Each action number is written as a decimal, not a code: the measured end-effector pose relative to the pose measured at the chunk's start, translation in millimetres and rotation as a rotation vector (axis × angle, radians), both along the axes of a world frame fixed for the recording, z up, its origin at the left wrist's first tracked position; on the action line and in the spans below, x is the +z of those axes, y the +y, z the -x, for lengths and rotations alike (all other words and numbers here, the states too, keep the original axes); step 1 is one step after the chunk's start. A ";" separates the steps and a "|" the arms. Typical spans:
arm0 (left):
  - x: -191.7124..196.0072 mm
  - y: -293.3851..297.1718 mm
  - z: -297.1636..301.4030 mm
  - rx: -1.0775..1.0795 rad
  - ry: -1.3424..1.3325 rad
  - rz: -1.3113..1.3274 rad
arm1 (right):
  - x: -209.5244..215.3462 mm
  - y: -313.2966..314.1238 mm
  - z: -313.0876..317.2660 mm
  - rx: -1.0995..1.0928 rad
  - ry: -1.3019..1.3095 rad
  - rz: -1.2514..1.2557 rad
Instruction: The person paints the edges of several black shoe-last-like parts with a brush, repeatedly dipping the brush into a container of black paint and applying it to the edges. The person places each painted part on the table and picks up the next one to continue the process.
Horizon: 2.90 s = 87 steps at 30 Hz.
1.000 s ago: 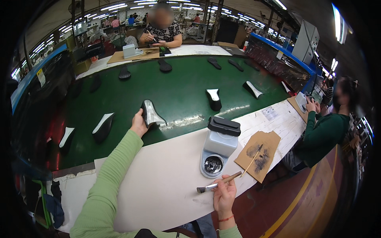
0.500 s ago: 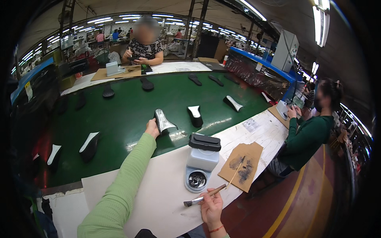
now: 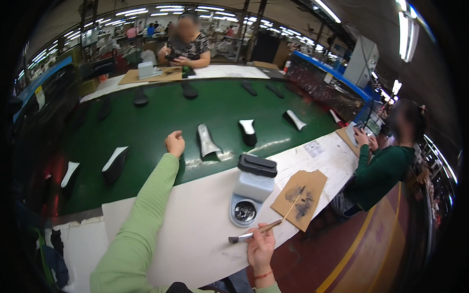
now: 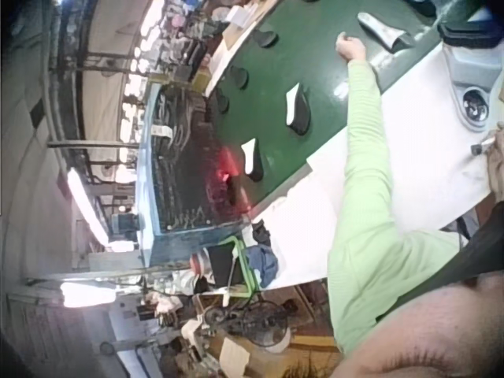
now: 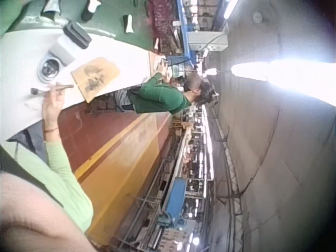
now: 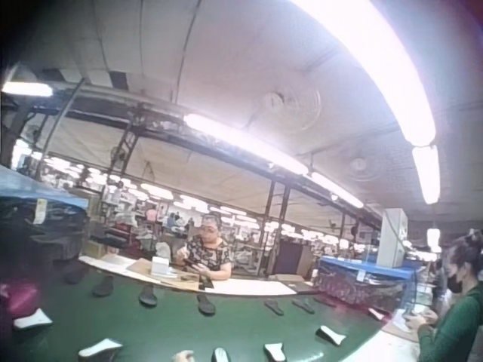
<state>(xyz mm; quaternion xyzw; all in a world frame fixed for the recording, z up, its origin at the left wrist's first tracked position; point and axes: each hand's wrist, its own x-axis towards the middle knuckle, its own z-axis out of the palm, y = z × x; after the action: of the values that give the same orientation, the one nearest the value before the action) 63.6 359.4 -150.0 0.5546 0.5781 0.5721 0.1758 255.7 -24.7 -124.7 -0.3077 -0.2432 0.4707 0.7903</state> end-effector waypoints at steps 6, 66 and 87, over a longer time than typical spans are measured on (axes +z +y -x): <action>28.0 -84.7 59.5 -0.211 0.115 -0.155 | -1.1 -1.2 0.2 0.025 -0.004 -0.019; 78.5 -206.3 269.2 -0.066 -0.337 0.285 | 40.4 7.9 -28.5 -0.204 -0.272 -0.130; 68.5 -312.6 46.1 -1.120 -1.181 1.087 | 50.8 52.0 -41.5 -0.328 -1.094 0.109</action>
<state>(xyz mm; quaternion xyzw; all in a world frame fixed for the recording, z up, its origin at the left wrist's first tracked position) 17.5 46.8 -81.5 0.2166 0.2350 0.2470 0.9148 297.3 27.3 -73.9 -0.5805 -0.5412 0.1263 0.5951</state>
